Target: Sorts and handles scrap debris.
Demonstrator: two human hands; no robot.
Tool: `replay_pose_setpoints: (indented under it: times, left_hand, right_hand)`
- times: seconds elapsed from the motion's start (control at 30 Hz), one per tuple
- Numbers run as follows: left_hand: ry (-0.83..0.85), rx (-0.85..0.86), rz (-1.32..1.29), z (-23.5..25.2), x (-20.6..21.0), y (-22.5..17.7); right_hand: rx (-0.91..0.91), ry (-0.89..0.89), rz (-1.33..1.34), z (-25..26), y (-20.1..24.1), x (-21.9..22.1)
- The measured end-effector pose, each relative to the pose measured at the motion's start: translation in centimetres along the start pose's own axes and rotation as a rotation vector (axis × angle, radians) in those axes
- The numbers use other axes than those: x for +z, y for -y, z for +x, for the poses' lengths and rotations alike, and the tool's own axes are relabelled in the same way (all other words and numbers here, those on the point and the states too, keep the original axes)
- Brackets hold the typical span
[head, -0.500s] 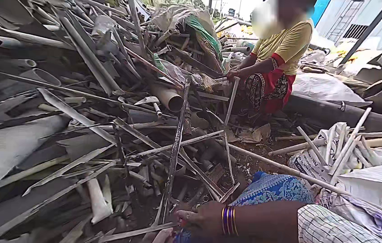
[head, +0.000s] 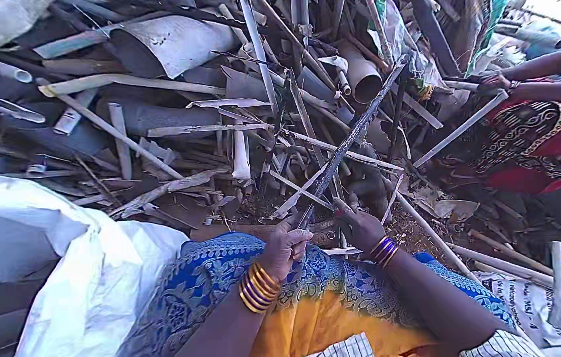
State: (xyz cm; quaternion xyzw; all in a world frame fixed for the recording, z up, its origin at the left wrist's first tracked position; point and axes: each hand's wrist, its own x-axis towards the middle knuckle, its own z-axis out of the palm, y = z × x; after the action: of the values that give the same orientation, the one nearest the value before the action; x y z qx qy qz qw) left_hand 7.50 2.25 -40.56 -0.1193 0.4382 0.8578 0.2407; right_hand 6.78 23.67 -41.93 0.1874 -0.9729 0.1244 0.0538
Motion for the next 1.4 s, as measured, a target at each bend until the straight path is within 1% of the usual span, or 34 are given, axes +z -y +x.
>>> replay_pose_setpoints:
  times: [0.03, 0.07, 0.1, 0.13, 0.17, 0.2, 0.23, 0.27, 0.3, 0.37, 0.4, 0.43, 0.47, 0.57, 0.6, 0.63, 0.67, 0.73, 0.77, 0.8, 0.83, 0.87, 0.9, 0.93, 0.97, 1.03, 1.07, 1.1, 1.2, 1.23, 1.27, 1.33, 1.37, 1.4]
  left_hand:
    - [-0.016, -0.006, -0.009, 0.1, 0.1, -0.1]
    - [-0.031, -0.008, -0.02, 0.2, 0.3, -0.2]
    - [-0.038, -0.008, -0.028, 0.2, 0.3, -0.2]
    - [-0.025, -0.012, -0.028, 0.0, 0.2, -0.2]
    - [0.002, -0.01, -0.024, 0.0, 0.1, -0.3]
    - [0.027, 0.0, -0.015, 0.0, 0.1, -0.4]
    - [0.038, 0.001, -0.01, -0.1, 0.1, -0.3]
    - [0.041, -0.008, -0.006, -0.2, 0.2, -0.2]
    - [0.041, -0.021, -0.014, -0.2, 0.3, -0.1]
    - [0.06, -0.035, -0.063, -0.3, 0.4, -0.3]
    - [0.073, -0.035, -0.088, -0.4, 0.4, -0.2]
    - [0.081, -0.028, -0.108, -0.3, 0.4, -0.3]
    - [0.079, -0.028, -0.122, -0.3, 0.4, -0.3]
    - [0.045, -0.049, -0.2, -0.2, 0.5, -0.2]
    - [0.043, -0.057, -0.217, -0.2, 0.5, -0.3]
    - [0.038, -0.071, -0.225, -0.2, 0.6, -0.3]
    - [0.024, -0.08, -0.226, -0.2, 0.7, -0.4]
    - [0.001, -0.082, -0.21, 0.0, 0.7, -0.4]
    - [0.006, -0.07, -0.204, 0.1, 0.6, -0.5]
    - [0.02, -0.06, -0.199, 0.0, 0.4, -0.4]
    - [0.042, -0.049, -0.19, -0.1, 0.3, -0.4]
    - [0.063, -0.037, -0.177, -0.1, 0.3, -0.4]
    - [0.067, -0.035, -0.163, -0.2, 0.4, -0.2]
    - [0.064, -0.042, -0.152, -0.3, 0.4, -0.1]
    - [0.072, -0.048, -0.147, -0.4, 0.4, 0.1]
    - [0.086, -0.051, -0.144, -0.2, 0.5, 0.2]
    - [0.091, -0.051, -0.142, -0.2, 0.5, 0.2]
    - [0.094, -0.052, -0.138, -0.2, 0.5, 0.2]
    - [0.058, -0.052, -0.139, -0.3, 0.6, 0.1]
    - [0.055, -0.058, -0.135, -0.4, 0.7, 0.1]
    - [0.057, -0.066, -0.125, -0.5, 0.7, 0.1]
    - [0.074, -0.075, -0.102, -0.4, 0.8, 0.3]
    - [0.083, -0.07, -0.095, -0.4, 0.8, 0.3]
    - [0.089, -0.064, -0.092, -0.4, 0.8, 0.3]
  right_hand:
    - [0.019, -0.042, 0.005, 0.4, -0.6, 0.6]
    - [0.062, -0.016, 0.05, 0.6, -0.3, 0.8]
    - [0.131, 0.078, 0.119, 0.4, 0.9, 0.5]
    - [0.158, 0.133, 0.167, -0.3, 2.1, 0.1]
    - [0.109, 0.108, 0.158, -1.0, 2.9, 0.0]
    - [0.004, 0.015, 0.104, -1.4, 3.1, 0.3]
    - [-0.073, -0.058, 0.06, -1.8, 2.8, 0.7]
    - [-0.09, -0.093, 0.026, -1.8, 1.9, 0.9]
    - [-0.02, -0.087, -0.003, -1.2, 0.7, 0.8]
    - [0.356, 0.088, 0.033, 1.2, -1.8, -0.6]
    - [0.472, 0.113, 0.079, 2.0, -2.8, -1.0]
    - [0.482, 0.085, 0.11, 2.3, -3.0, -1.0]
    - [0.419, 0.048, 0.134, 1.6, -2.3, -0.6]
    - [0.067, -0.007, 0.102, -1.4, 1.1, -0.1]
    - [-0.029, -0.073, 0.056, -1.6, 1.1, 0.3]
    - [-0.069, -0.125, 0.009, -1.4, 0.4, 0.6]
    - [-0.044, -0.128, -0.011, -1.0, -0.3, 0.7]
    - [0.073, -0.029, 0.017, -0.5, -0.2, 0.5]
    - [0.132, 0.043, 0.064, -0.6, 0.7, 0.1]
    - [0.143, 0.074, 0.099, -1.0, 1.8, -0.3]
    - [0.089, 0.043, 0.092, -1.5, 2.5, -0.4]
    - [-0.027, -0.056, 0.046, -1.9, 2.5, 0.0]
    - [-0.096, -0.128, 0.015, -2.2, 2.1, 0.4]
    - [-0.082, -0.153, -0.001, -2.1, 1.2, 0.6]
    - [0.031, -0.113, 0.001, -1.7, 0.2, 0.3]
    - [0.354, 0.092, 0.057, 0.0, -1.6, -1.3]
    - [0.411, 0.13, 0.086, 0.4, -1.8, -1.7]
    - [0.378, 0.135, 0.096, 0.0, -1.2, -2.0]
    - [0.05, 0.031, 0.069, -2.5, 1.5, -1.1]
    - [0.029, 0.004, 0.055, -2.7, 1.4, -0.7]
    - [0.083, 0.001, 0.048, -2.5, 0.6, -0.6]
    - [0.338, 0.092, 0.118, -1.1, -1.0, -1.0]
    - [0.402, 0.109, 0.158, -0.7, -1.3, -1.1]
    - [0.385, 0.108, 0.182, -0.8, -0.9, -1.1]
